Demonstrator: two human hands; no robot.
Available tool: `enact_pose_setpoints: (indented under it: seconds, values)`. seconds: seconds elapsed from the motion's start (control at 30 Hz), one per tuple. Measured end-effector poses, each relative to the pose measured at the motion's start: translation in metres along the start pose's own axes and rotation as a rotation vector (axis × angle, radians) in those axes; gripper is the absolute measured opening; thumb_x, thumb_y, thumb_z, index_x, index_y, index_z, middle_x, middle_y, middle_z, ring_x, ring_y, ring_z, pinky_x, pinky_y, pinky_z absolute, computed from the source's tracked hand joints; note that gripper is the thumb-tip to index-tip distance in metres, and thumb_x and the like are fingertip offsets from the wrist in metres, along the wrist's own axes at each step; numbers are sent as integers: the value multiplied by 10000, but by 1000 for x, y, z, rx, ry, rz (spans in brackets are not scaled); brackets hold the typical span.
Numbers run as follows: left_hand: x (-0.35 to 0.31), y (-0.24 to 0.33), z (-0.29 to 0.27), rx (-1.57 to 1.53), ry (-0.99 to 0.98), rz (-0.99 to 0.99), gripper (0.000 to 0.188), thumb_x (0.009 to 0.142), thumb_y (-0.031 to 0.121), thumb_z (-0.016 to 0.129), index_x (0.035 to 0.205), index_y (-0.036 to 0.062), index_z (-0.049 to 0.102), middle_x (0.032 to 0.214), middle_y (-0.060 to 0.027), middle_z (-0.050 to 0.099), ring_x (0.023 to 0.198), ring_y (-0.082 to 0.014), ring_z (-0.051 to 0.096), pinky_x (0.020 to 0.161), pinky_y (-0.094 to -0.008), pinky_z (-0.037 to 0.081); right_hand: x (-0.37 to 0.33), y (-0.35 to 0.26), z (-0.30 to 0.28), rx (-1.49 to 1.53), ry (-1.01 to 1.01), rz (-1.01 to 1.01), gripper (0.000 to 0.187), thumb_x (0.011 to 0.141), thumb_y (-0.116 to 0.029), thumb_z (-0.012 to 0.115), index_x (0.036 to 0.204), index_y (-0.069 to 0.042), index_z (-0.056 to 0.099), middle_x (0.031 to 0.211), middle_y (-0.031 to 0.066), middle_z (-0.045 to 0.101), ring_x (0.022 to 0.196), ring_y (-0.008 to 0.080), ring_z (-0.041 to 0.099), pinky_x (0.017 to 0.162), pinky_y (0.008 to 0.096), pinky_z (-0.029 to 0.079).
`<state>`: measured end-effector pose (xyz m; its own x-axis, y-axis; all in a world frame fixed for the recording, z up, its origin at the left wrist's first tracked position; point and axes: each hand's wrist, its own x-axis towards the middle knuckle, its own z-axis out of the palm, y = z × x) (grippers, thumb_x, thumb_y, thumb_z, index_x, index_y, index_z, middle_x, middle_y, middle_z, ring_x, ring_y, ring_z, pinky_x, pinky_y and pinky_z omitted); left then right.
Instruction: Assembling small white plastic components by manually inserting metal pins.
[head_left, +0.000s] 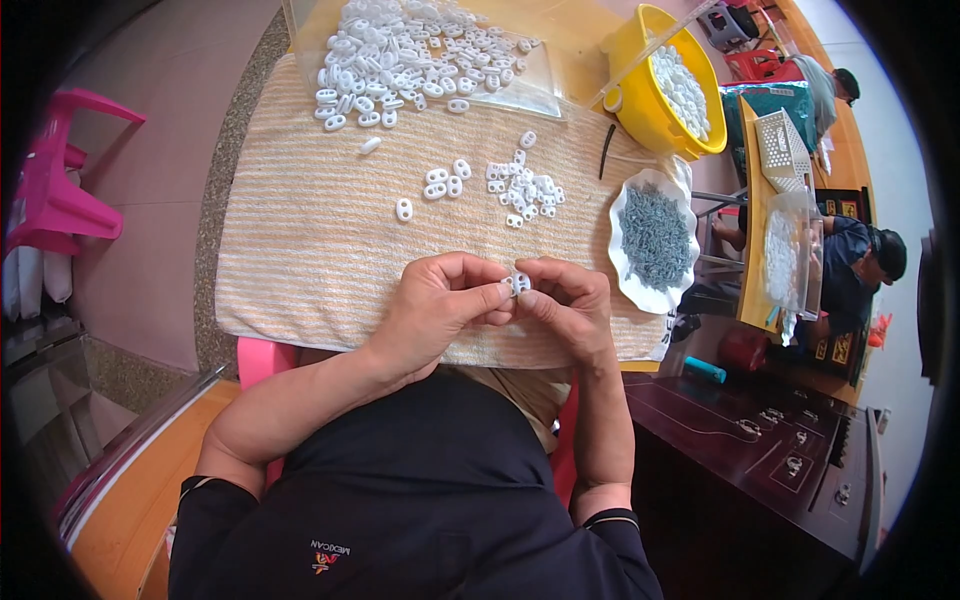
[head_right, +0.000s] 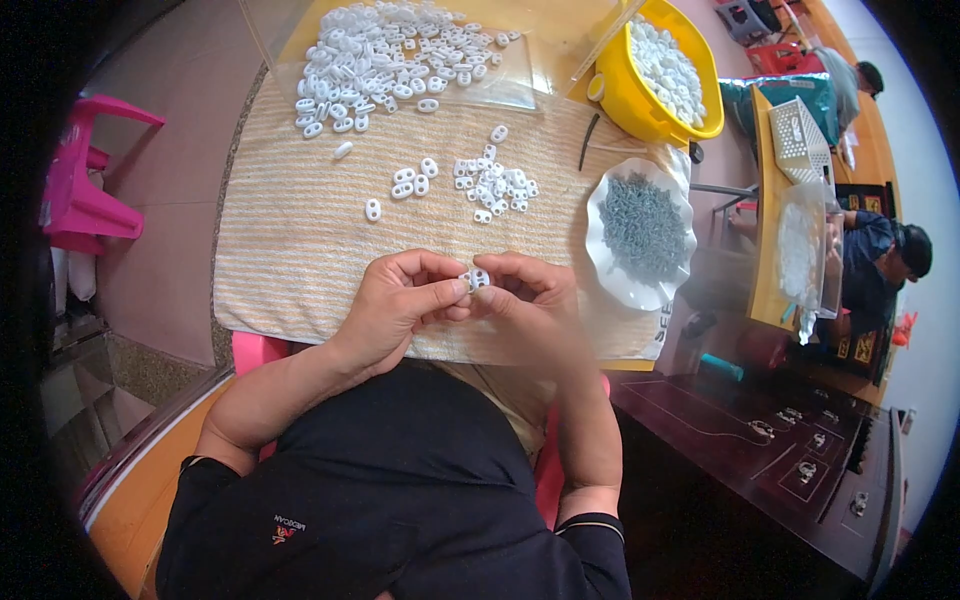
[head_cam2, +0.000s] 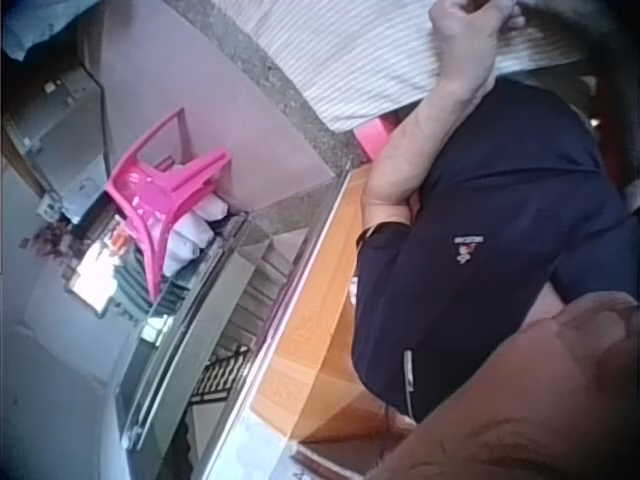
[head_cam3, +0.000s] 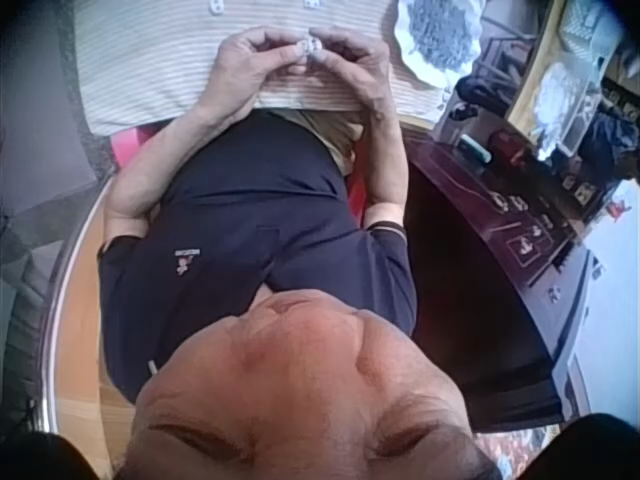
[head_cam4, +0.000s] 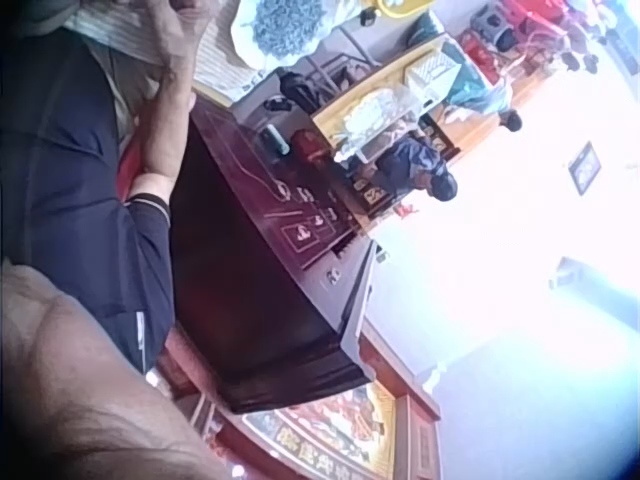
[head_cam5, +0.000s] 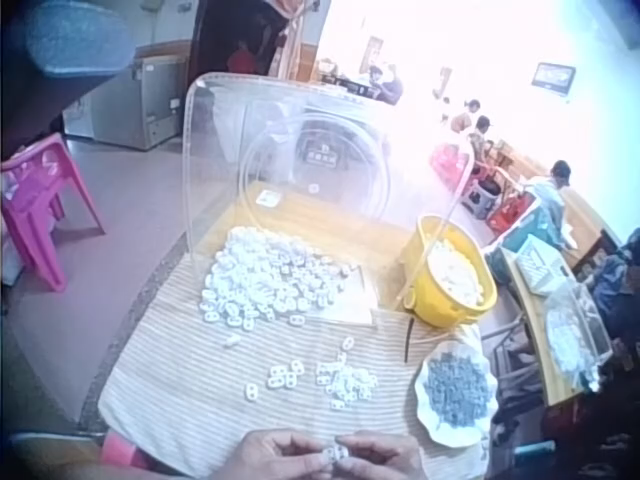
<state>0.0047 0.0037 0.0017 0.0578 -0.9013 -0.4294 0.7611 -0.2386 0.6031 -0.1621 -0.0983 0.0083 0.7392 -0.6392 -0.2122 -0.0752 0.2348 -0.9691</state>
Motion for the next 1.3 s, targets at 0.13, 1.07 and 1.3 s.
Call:
enact_pose_setpoints:
  seconds: [0.13, 1.07, 1.3]
  values:
    - [0, 0, 1, -4, 4, -10, 128, 878, 30, 637, 998, -12, 630, 865, -83, 673, 763, -126, 654, 715, -247, 561, 1, -1, 4, 34, 32, -6, 265, 853, 16, 662, 1113, 53, 630, 914, 88, 684, 807, 131, 661, 730, 252, 542]
    - [2, 0, 1, -154, -119, -104, 117, 879, 31, 652, 987, 19, 608, 939, -75, 662, 823, -140, 663, 731, -243, 568, 1, 1, 0, 159, -39, -65, 257, 835, 18, 670, 1090, 40, 645, 937, 71, 645, 843, 116, 617, 749, 241, 506]
    - [2, -2, -1, -182, -209, -105, 79, 876, 31, 657, 906, 34, 584, 901, -67, 653, 801, -140, 656, 734, -249, 564, 1, 2, 4, 128, -58, -165, 298, 794, -84, 747, 1051, 42, 663, 905, 69, 583, 795, 120, 534, 687, 225, 458]
